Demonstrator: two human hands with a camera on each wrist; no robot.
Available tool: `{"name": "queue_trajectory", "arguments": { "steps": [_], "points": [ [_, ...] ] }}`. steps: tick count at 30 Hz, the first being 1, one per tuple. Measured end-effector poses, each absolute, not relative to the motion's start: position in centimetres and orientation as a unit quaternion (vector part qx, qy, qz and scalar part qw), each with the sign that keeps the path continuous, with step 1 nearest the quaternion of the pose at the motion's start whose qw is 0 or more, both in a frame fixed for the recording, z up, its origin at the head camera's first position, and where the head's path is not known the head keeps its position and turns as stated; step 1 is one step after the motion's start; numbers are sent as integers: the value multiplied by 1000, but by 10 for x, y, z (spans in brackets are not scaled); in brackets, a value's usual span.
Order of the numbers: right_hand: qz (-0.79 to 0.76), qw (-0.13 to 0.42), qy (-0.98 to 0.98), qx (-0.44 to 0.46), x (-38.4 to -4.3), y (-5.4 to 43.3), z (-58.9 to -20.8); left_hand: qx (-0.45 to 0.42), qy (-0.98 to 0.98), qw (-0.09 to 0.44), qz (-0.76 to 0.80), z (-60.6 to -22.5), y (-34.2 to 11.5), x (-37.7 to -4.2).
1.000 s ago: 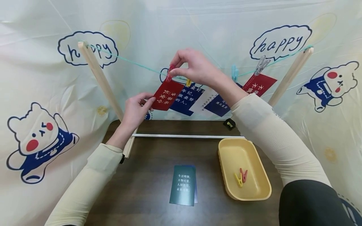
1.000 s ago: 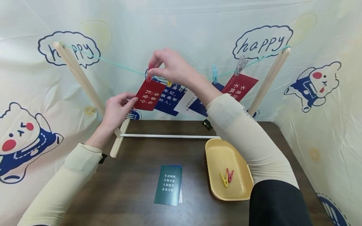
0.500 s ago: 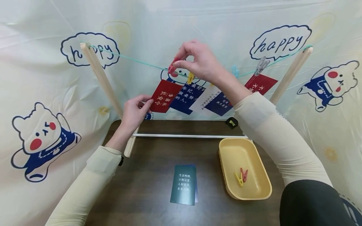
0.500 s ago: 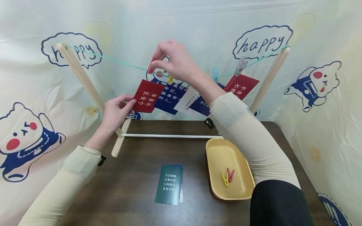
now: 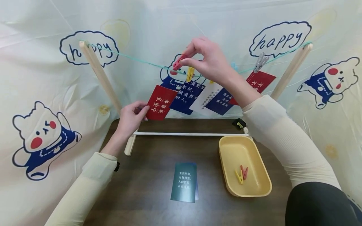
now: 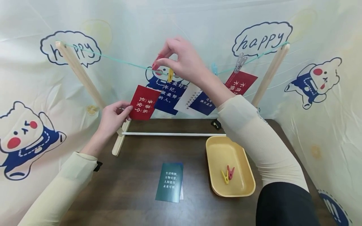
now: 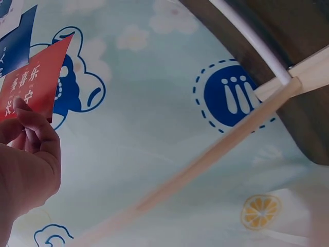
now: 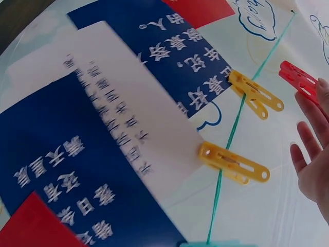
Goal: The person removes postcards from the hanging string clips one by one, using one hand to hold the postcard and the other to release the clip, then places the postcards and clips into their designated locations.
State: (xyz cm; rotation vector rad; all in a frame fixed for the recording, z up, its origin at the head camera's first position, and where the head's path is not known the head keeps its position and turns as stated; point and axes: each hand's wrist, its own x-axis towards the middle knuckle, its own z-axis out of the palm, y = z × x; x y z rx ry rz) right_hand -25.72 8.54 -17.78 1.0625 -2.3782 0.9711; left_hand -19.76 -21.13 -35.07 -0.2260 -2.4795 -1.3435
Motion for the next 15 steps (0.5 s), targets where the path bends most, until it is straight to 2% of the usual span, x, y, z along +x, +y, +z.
{"name": "queue_trajectory", "arguments": {
  "steps": [6,15],
  "points": [
    [349,192,-825,400,-246,100,-186,-74,-868,149,-467,-358,-220,-194],
    [316,217,-825,415,-224,125,-207,-63,-888,86,-447,-361,-232,-182]
  ]
}}
